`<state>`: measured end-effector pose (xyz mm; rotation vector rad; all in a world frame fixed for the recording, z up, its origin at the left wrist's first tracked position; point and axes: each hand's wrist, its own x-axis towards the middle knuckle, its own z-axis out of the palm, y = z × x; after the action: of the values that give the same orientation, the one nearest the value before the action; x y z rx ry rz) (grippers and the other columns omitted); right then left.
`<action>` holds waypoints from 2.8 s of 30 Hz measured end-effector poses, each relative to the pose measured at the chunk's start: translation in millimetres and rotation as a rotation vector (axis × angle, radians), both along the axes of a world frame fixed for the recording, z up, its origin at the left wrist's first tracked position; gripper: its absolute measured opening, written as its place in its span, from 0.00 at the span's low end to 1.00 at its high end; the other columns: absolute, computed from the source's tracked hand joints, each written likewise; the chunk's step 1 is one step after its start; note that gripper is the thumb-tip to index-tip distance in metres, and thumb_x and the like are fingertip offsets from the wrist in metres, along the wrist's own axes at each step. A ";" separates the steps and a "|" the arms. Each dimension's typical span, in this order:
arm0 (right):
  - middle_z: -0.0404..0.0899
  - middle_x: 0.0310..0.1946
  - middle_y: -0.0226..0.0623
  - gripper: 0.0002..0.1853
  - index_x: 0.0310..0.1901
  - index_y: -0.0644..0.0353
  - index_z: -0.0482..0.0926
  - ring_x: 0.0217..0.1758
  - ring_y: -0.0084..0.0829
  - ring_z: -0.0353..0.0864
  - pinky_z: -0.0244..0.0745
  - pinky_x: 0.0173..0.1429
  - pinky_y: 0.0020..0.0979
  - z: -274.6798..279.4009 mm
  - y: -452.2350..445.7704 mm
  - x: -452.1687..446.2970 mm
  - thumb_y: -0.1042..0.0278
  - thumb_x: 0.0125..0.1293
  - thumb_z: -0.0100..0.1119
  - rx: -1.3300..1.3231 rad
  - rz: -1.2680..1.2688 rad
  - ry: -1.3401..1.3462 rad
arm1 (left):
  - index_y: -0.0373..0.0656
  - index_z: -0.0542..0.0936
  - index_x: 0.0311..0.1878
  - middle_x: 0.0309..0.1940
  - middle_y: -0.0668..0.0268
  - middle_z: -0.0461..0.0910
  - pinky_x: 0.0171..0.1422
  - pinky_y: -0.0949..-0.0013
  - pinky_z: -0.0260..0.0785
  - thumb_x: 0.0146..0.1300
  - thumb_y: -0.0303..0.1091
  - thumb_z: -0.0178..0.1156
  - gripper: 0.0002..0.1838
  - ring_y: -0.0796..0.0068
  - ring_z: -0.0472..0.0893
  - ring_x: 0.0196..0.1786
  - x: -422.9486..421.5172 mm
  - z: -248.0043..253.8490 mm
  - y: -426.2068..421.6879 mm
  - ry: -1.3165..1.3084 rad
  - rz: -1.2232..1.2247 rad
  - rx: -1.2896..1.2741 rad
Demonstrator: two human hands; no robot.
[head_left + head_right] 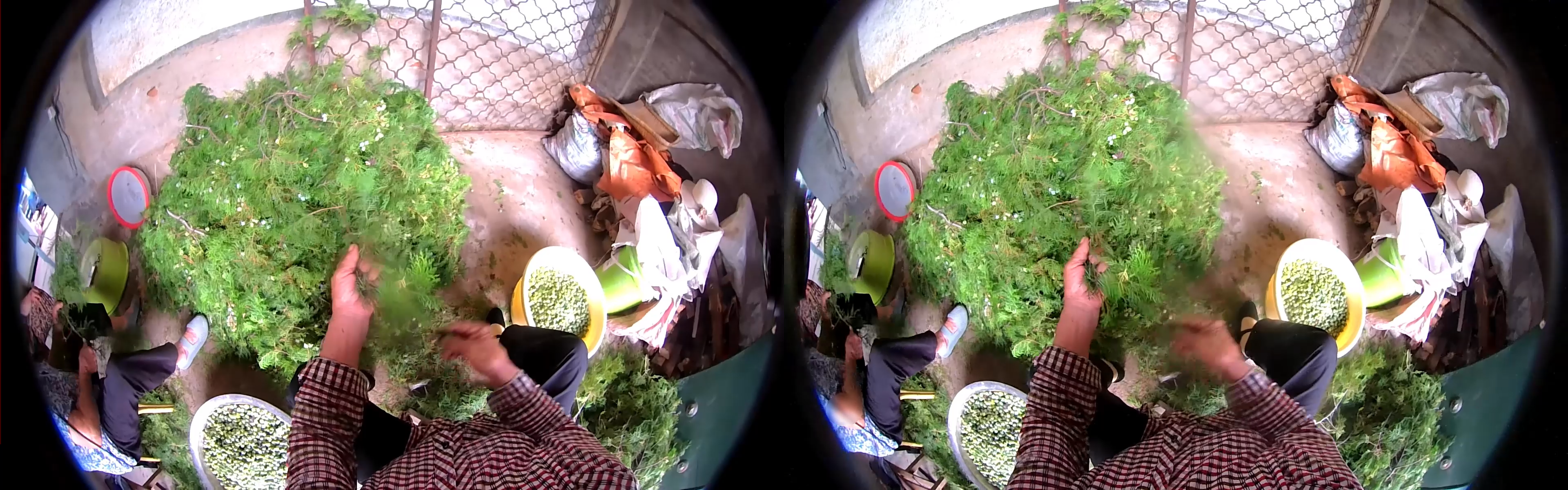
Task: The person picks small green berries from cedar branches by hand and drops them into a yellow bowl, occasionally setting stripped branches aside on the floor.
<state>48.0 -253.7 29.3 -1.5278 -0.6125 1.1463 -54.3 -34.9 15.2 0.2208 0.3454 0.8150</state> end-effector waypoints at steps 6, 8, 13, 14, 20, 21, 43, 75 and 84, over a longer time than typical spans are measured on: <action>0.76 0.39 0.46 0.21 0.48 0.61 0.74 0.41 0.42 0.75 0.69 0.53 0.38 22.8 -67.8 148.2 0.79 0.48 0.55 -0.061 -0.630 -1.339 | 0.40 0.73 0.39 0.23 0.60 0.76 0.27 0.62 0.73 0.61 0.46 0.51 0.17 0.69 0.77 0.24 3.2 -14.1 -0.7 -0.066 -0.179 0.184; 0.74 0.41 0.51 0.25 0.51 0.63 0.71 0.44 0.45 0.74 0.67 0.55 0.36 45.0 -81.5 146.9 0.77 0.46 0.56 -0.546 -0.701 -1.837 | 0.40 0.73 0.39 0.23 0.58 0.77 0.27 0.63 0.73 0.61 0.48 0.50 0.18 0.68 0.77 0.23 5.6 -12.0 -3.6 -0.028 -0.220 0.152; 0.73 0.47 0.48 0.27 0.55 0.63 0.67 0.51 0.34 0.72 0.67 0.54 0.30 26.6 -76.7 143.0 0.65 0.54 0.59 -0.281 -0.425 -0.816 | 0.40 0.74 0.38 0.23 0.61 0.77 0.28 0.68 0.72 0.60 0.48 0.51 0.18 0.71 0.76 0.22 15.3 -3.9 -19.2 0.057 -0.314 0.134; 0.74 0.46 0.46 0.27 0.55 0.66 0.66 0.49 0.32 0.73 0.69 0.52 0.28 6.8 -65.3 135.3 0.63 0.56 0.59 -0.146 -0.400 -0.701 | 0.40 0.74 0.38 0.22 0.62 0.77 0.28 0.69 0.72 0.60 0.48 0.51 0.18 0.72 0.75 0.22 18.7 -7.4 -19.1 0.032 -0.340 0.155; 0.58 0.59 0.54 0.45 0.63 0.63 0.51 0.60 0.42 0.63 0.59 0.63 0.39 -3.1 27.7 50.9 0.48 0.50 0.63 0.142 0.137 -0.035 | 0.43 0.76 0.36 0.29 0.69 0.77 0.38 0.74 0.66 0.59 0.40 0.55 0.10 0.78 0.74 0.32 33.8 -15.1 -41.9 0.310 -0.335 0.474; 0.64 0.53 0.55 0.43 0.60 0.66 0.55 0.54 0.40 0.68 0.64 0.58 0.36 -25.9 37.2 47.8 0.49 0.50 0.63 0.060 0.127 -0.325 | 0.42 0.76 0.37 0.29 0.70 0.76 0.40 0.75 0.65 0.60 0.39 0.54 0.11 0.79 0.73 0.33 36.8 -17.7 -46.5 0.371 -0.332 0.491; 0.74 0.38 0.50 0.22 0.51 0.69 0.70 0.34 0.41 0.73 0.70 0.39 0.40 -229.3 -52.8 118.2 0.65 0.56 0.54 -0.536 0.403 -0.607 | 0.36 0.75 0.45 0.36 0.68 0.76 0.41 0.78 0.64 0.59 0.32 0.54 0.13 0.81 0.73 0.37 37.9 14.1 -45.6 0.858 -0.292 0.855; 0.74 0.35 0.50 0.15 0.49 0.66 0.71 0.32 0.41 0.73 0.71 0.35 0.41 -371.6 53.9 176.8 0.72 0.59 0.48 -0.577 -0.126 -0.633 | 0.31 0.75 0.43 0.41 0.59 0.75 0.43 0.75 0.65 0.58 0.31 0.53 0.13 0.75 0.74 0.40 43.2 1.0 -38.3 0.938 -0.413 0.660; 0.72 0.29 0.53 0.10 0.37 0.65 0.72 0.37 0.49 0.71 0.68 0.41 0.47 -377.9 69.2 174.6 0.73 0.51 0.52 -0.471 -0.188 -0.568 | 0.29 0.76 0.40 0.38 0.53 0.76 0.39 0.72 0.66 0.59 0.35 0.52 0.16 0.71 0.75 0.34 45.3 -4.4 -39.4 0.953 -0.374 0.692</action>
<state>222.6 -184.5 -348.6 -2.3000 -0.5724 0.7322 -8.9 -74.3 10.8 1.3032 0.8731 0.3793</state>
